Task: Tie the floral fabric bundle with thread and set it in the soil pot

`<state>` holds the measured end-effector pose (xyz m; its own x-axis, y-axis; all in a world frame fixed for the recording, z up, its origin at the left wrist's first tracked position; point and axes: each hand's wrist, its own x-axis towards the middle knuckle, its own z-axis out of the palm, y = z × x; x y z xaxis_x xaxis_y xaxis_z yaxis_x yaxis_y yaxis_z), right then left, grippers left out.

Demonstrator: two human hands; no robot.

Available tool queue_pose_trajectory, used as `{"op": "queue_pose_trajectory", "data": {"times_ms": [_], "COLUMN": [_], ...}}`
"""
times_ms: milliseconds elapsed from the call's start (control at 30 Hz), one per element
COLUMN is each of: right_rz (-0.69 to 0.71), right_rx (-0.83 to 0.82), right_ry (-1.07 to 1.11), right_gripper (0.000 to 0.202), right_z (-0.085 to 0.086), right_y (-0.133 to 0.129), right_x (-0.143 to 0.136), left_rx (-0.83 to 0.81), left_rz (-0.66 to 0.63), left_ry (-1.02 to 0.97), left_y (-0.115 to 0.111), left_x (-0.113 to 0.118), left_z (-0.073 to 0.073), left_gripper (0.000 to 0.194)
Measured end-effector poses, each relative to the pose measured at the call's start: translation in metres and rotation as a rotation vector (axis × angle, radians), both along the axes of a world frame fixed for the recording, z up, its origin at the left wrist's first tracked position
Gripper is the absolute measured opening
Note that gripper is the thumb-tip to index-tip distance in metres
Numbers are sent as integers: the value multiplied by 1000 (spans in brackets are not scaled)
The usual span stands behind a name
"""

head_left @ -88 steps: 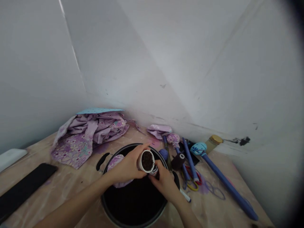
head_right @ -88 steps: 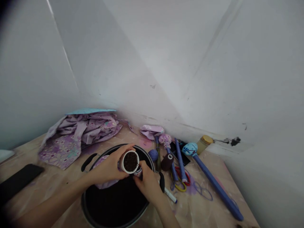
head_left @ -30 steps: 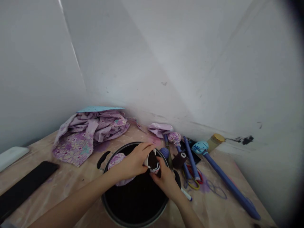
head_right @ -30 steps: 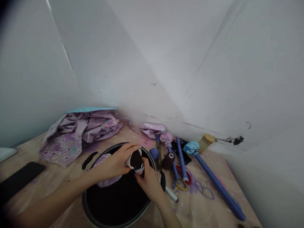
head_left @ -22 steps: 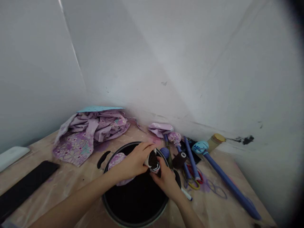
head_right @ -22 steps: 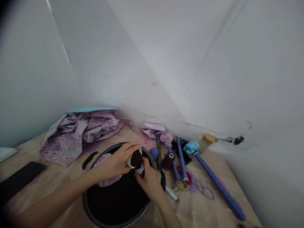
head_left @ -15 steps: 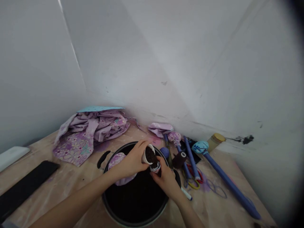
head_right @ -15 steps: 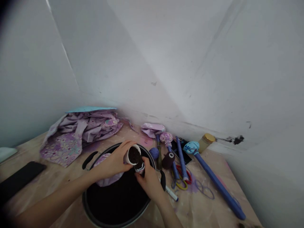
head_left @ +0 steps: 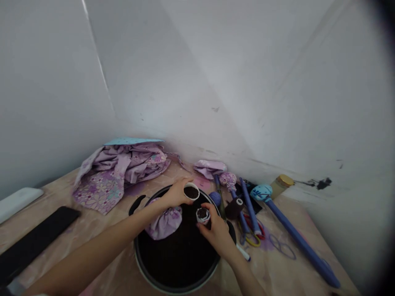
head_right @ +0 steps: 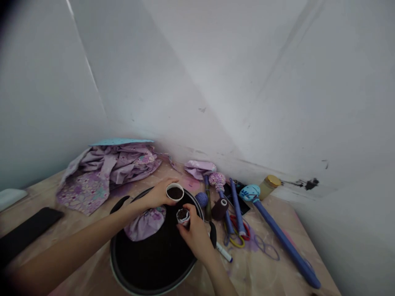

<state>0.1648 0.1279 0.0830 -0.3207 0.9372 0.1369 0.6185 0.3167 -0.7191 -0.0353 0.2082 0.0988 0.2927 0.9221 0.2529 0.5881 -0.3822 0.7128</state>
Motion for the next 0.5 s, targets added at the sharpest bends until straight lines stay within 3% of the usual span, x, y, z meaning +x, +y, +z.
{"op": "queue_pose_trajectory", "data": {"times_ms": [67,133,300,367,500], "right_rz": [1,4,29,41,46], "right_rx": [-3,-6,-7,-6,-3], "right_ry": [-1,-1,-12,-15,-25], "right_gripper": [46,45,37,35,32], "right_z": [0,0,2,4,6], "right_y": [0,0,0,0,0], "right_x": [0,0,1,1,1], "left_rx": [-16,-26,-44,-42,-2], "left_rz": [-37,-68,-87,-72,4], "left_ry": [42,75,131,143,140], "left_y": [2,1,-6,-10,-24], "left_x": [1,2,3,-1,-22], "left_z": [-6,-10,-7,-1,19], "left_gripper": [38,28,68,67,45]}}
